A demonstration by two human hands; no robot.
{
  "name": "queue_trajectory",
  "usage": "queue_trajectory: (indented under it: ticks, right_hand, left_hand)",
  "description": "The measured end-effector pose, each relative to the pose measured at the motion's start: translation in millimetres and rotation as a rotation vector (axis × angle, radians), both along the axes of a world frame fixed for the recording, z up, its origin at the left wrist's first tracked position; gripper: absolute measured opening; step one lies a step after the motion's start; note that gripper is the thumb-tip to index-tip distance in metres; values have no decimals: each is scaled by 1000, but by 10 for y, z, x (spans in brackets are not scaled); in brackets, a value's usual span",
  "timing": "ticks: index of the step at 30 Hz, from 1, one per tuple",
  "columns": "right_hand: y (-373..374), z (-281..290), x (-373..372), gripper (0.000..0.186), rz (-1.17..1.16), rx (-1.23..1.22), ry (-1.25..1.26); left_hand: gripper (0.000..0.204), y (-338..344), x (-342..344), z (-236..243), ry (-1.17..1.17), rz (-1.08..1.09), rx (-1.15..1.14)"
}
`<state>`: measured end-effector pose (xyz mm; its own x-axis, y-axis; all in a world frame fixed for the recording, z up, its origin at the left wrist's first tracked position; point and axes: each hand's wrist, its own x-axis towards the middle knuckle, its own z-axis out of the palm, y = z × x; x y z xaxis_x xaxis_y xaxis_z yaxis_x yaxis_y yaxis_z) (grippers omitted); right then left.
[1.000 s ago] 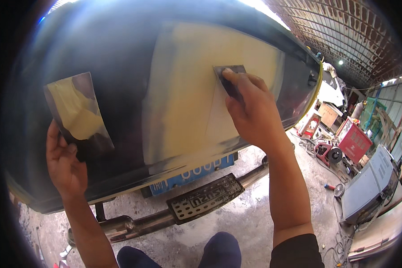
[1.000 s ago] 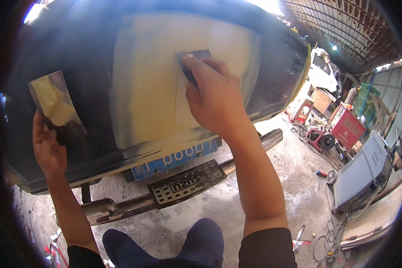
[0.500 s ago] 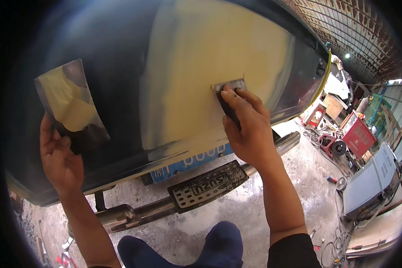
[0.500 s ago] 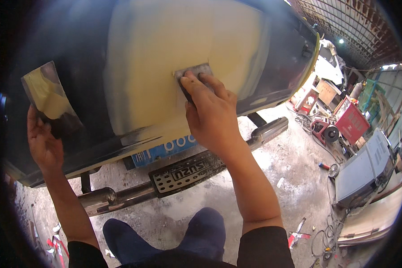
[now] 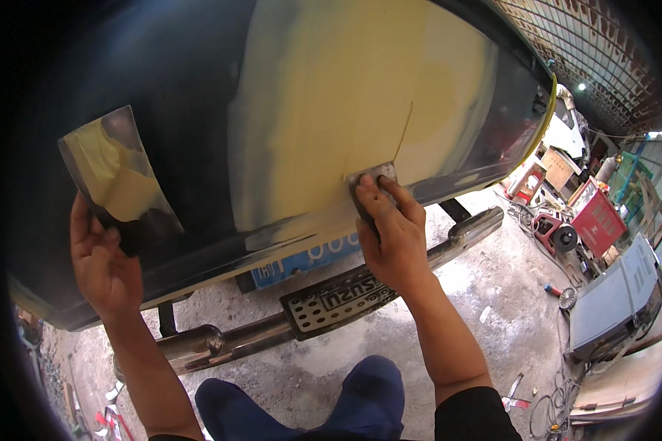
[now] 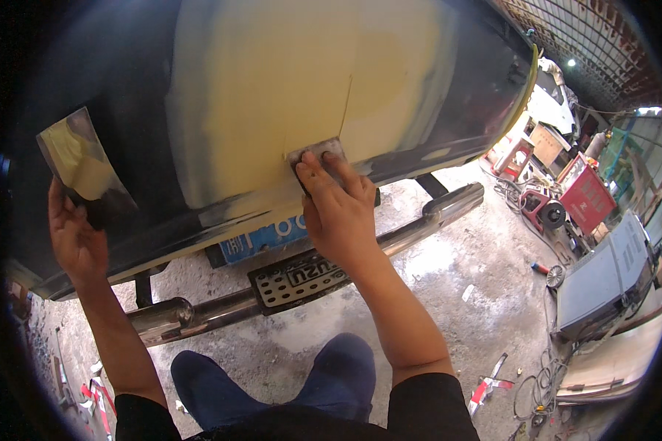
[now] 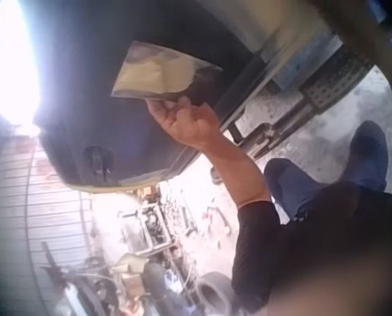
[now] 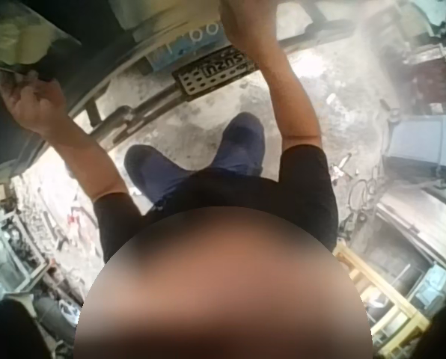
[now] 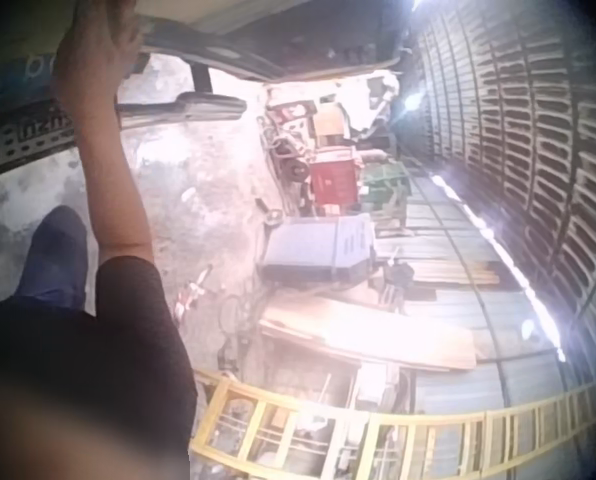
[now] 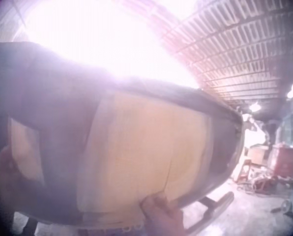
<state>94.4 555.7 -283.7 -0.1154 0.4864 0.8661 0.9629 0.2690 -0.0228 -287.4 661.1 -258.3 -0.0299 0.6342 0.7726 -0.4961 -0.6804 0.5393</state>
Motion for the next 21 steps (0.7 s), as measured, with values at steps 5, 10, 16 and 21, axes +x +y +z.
queue_trajectory:
  ticks: [5, 10, 16, 21]
  right_hand:
    - [54, -249, 18, 51, 4, 37, 1]
    - [100, -430, 44, 49, 4, 36, -14]
    - [75, -551, 108, 49, -42, -1, -65]
    - [-330, -461, 55, 52, 26, -57, 46]
  left_hand:
    - [65, -76, 37, -97, -4, 45, -51]
    - [64, -186, 89, -235, -21, -15, -81]
    - [67, -389, 332, -436, -101, -107, -161]
    - [69, -849, 775, -632, -116, -122, -350]
